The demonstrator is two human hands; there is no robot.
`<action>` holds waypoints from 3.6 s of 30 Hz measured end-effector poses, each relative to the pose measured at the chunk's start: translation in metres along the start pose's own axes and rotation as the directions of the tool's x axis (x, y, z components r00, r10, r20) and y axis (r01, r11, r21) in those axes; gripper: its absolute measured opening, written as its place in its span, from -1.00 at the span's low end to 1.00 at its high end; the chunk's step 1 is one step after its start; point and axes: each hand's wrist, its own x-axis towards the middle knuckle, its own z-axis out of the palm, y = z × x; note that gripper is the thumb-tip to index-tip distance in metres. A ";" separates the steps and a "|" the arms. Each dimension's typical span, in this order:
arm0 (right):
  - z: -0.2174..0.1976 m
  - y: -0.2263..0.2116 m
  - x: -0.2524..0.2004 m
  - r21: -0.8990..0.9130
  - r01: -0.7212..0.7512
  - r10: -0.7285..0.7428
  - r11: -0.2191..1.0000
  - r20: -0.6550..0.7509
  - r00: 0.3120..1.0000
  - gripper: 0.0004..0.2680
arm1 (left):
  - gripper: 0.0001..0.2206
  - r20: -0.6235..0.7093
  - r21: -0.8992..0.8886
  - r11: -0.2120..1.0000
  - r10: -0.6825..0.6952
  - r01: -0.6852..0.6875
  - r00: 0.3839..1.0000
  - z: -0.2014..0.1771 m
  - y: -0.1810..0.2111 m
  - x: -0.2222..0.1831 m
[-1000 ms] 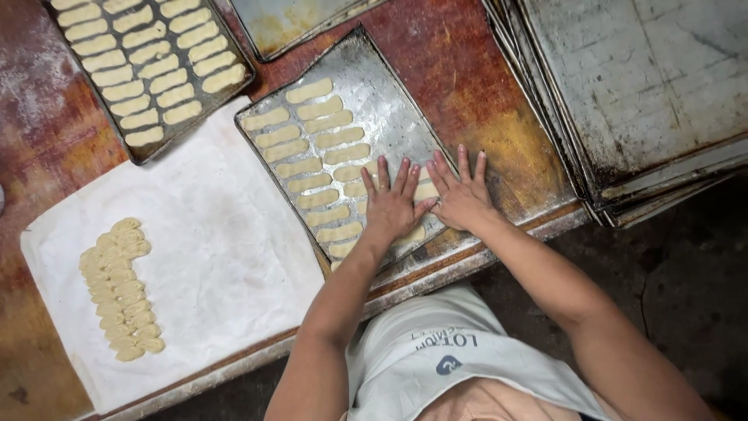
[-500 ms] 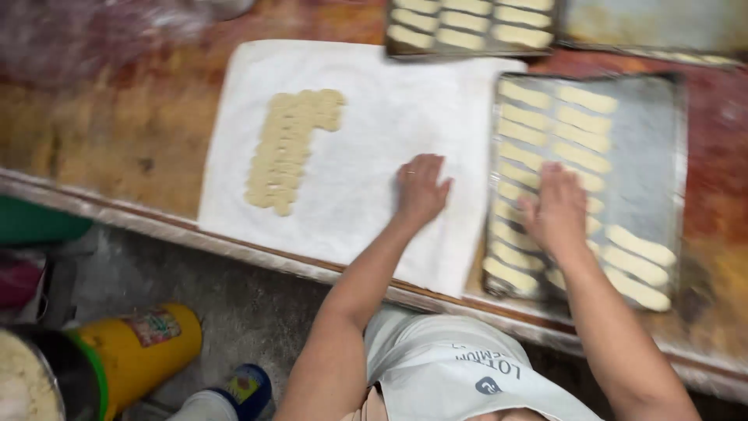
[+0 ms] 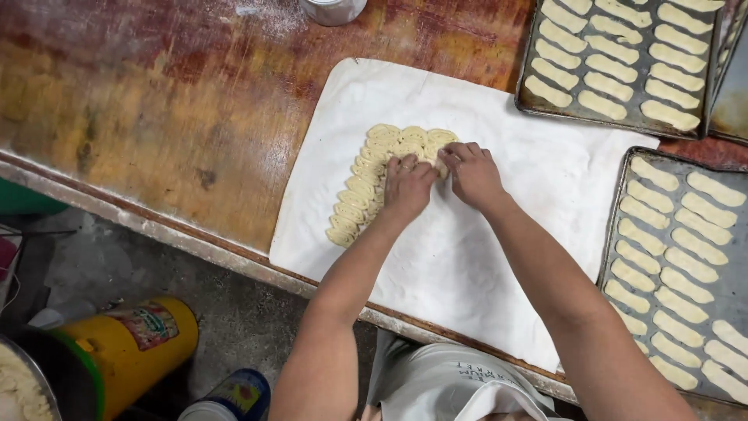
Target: A person is seen shaping small pieces of dough and arranging them in a specific pattern on metal baking trays in a bakery setting.
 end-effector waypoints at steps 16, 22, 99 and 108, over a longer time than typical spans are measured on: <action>-0.053 0.090 -0.219 0.825 -0.062 0.309 0.562 -0.139 0.941 -0.77 | -0.80 0.556 -0.831 0.088 0.063 0.550 0.829 0.024 0.193 -0.002; -0.021 0.210 -0.421 0.864 -0.322 0.730 0.386 -0.073 0.679 -0.78 | -0.63 0.605 -0.796 0.139 0.202 0.589 0.770 0.103 0.408 0.008; -0.005 0.041 -0.066 0.183 0.047 -0.030 0.982 -0.092 0.995 -0.82 | -0.86 0.297 -0.249 0.963 0.179 -0.105 0.938 -0.052 0.076 -0.066; -0.032 0.131 -0.266 0.961 0.000 0.181 0.276 -0.052 0.982 -0.62 | -0.78 0.659 -0.747 -0.114 0.003 0.655 0.752 -0.003 0.244 -0.017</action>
